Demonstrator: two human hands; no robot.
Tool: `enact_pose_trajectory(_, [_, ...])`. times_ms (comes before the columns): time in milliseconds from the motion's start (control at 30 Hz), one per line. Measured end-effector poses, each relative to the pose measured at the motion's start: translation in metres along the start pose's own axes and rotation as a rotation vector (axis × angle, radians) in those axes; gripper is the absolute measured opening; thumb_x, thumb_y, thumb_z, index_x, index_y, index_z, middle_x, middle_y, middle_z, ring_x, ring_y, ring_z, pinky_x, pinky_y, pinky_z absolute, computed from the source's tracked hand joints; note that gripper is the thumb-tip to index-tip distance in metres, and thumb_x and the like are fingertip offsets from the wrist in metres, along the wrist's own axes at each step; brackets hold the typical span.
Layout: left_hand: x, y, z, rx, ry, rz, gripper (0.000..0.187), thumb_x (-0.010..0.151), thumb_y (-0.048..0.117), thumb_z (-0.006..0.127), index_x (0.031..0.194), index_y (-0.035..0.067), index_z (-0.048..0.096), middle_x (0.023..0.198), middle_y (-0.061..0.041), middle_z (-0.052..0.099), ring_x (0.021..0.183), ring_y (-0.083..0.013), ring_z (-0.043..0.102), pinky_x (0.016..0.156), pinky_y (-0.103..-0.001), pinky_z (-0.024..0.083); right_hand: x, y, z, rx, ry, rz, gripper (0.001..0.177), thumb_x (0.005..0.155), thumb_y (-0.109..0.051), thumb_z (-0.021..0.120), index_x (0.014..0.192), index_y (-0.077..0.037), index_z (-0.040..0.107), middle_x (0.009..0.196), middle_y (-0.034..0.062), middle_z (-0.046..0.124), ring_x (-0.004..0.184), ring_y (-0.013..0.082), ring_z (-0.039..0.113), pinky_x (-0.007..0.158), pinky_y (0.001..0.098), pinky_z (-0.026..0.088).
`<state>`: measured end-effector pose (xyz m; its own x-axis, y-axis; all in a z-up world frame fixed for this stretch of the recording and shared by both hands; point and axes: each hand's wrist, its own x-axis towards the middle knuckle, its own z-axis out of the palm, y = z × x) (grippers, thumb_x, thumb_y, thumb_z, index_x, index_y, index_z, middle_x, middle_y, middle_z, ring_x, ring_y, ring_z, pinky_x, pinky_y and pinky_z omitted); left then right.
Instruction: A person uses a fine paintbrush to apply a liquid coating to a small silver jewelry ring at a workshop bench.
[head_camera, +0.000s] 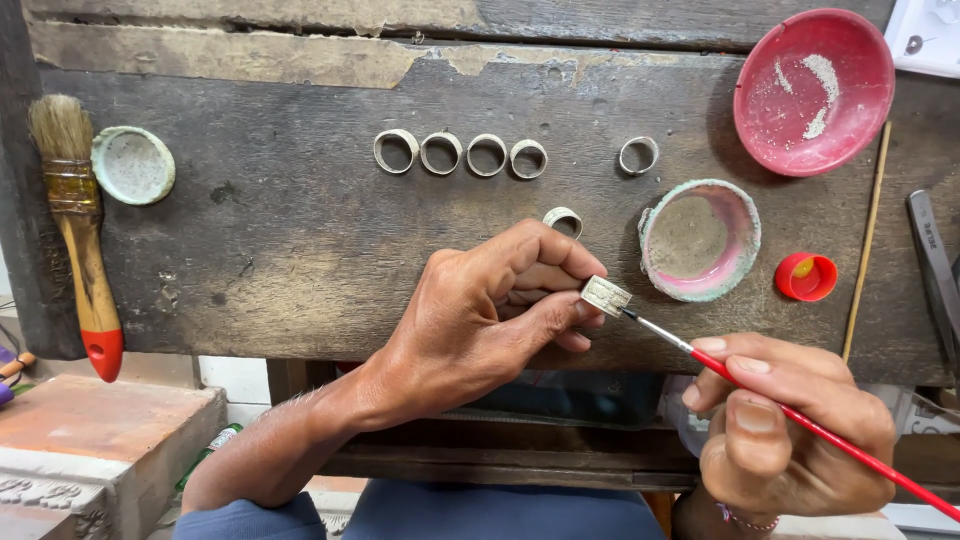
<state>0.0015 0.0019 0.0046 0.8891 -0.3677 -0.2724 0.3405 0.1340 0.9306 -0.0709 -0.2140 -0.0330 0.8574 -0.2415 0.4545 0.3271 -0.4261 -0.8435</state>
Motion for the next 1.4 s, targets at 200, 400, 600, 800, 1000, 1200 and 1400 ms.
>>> enact_pose_trajectory(200, [0.0000,-0.0022,0.0000,-0.012,-0.004,-0.010,0.013,0.096,0.002,0.065,0.109,0.000,0.063,0.086,-0.013,0.076,0.082,-0.0137,0.076,0.072,-0.029,0.073,-0.0019,-0.0005,0.0011,0.005,0.026,0.025,0.011,0.098,-0.009,0.055,0.100,0.001,0.056,0.091,0.0324,0.064,0.049,0.0226,0.057,0.052,0.0253,0.044])
enact_pose_trajectory(400, [0.0001,-0.0023,0.0002,-0.016,-0.002,-0.013,0.013,0.096,0.003,0.065,0.108,0.001,0.063,0.085,-0.012,0.076,0.081,-0.0131,0.076,0.072,-0.028,0.073,-0.0018,0.0022,-0.0007,0.009,0.019,0.004,0.009,0.099,-0.007,0.053,0.101,0.002,0.055,0.089,0.0328,0.062,0.050,0.0226,0.057,0.051,0.0257,0.044])
enact_pose_trajectory(600, [0.0002,-0.0019,-0.0002,-0.011,-0.006,-0.004,0.013,0.096,0.002,0.065,0.109,0.000,0.063,0.086,-0.012,0.076,0.082,-0.0129,0.076,0.071,-0.027,0.072,-0.0012,0.0015,0.0011,0.035,0.032,-0.005,0.009,0.101,-0.007,0.053,0.101,0.001,0.053,0.088,0.0323,0.063,0.051,0.0215,0.057,0.050,0.0241,0.043])
enact_pose_trajectory(800, [0.0001,-0.0017,0.0000,0.004,0.003,-0.013,0.012,0.096,0.001,0.066,0.108,0.001,0.064,0.086,-0.012,0.077,0.082,-0.0134,0.078,0.072,-0.027,0.073,-0.0002,-0.0003,0.0016,0.016,0.014,-0.024,0.008,0.101,-0.007,0.054,0.102,0.000,0.053,0.088,0.0315,0.063,0.053,0.0208,0.060,0.052,0.0226,0.045])
enact_pose_trajectory(1000, [0.0001,-0.0028,-0.0005,-0.006,-0.004,-0.012,0.013,0.096,0.001,0.065,0.109,0.001,0.063,0.087,-0.012,0.077,0.082,-0.0137,0.077,0.072,-0.028,0.073,0.0005,0.0018,0.0014,0.010,0.008,-0.049,0.007,0.101,-0.007,0.054,0.101,0.000,0.053,0.083,0.0286,0.062,0.055,0.0232,0.062,0.051,0.0247,0.047])
enact_pose_trajectory(1200, [0.0000,-0.0030,-0.0004,-0.019,-0.005,-0.019,0.013,0.096,0.000,0.065,0.109,0.001,0.064,0.088,-0.012,0.077,0.083,-0.0138,0.077,0.073,-0.028,0.073,-0.0024,-0.0014,-0.0011,0.017,-0.002,0.009,0.007,0.101,-0.005,0.053,0.104,0.001,0.053,0.091,0.0321,0.062,0.052,0.0203,0.059,0.049,0.0218,0.044])
enact_pose_trajectory(1400, [-0.0002,-0.0029,-0.0009,-0.012,-0.009,-0.011,0.013,0.097,0.001,0.065,0.110,0.000,0.063,0.087,-0.013,0.077,0.081,-0.0134,0.077,0.073,-0.027,0.072,-0.0026,-0.0002,0.0012,0.020,0.028,-0.013,0.006,0.101,-0.007,0.054,0.100,-0.001,0.053,0.088,0.0291,0.061,0.052,0.0214,0.060,0.050,0.0226,0.045])
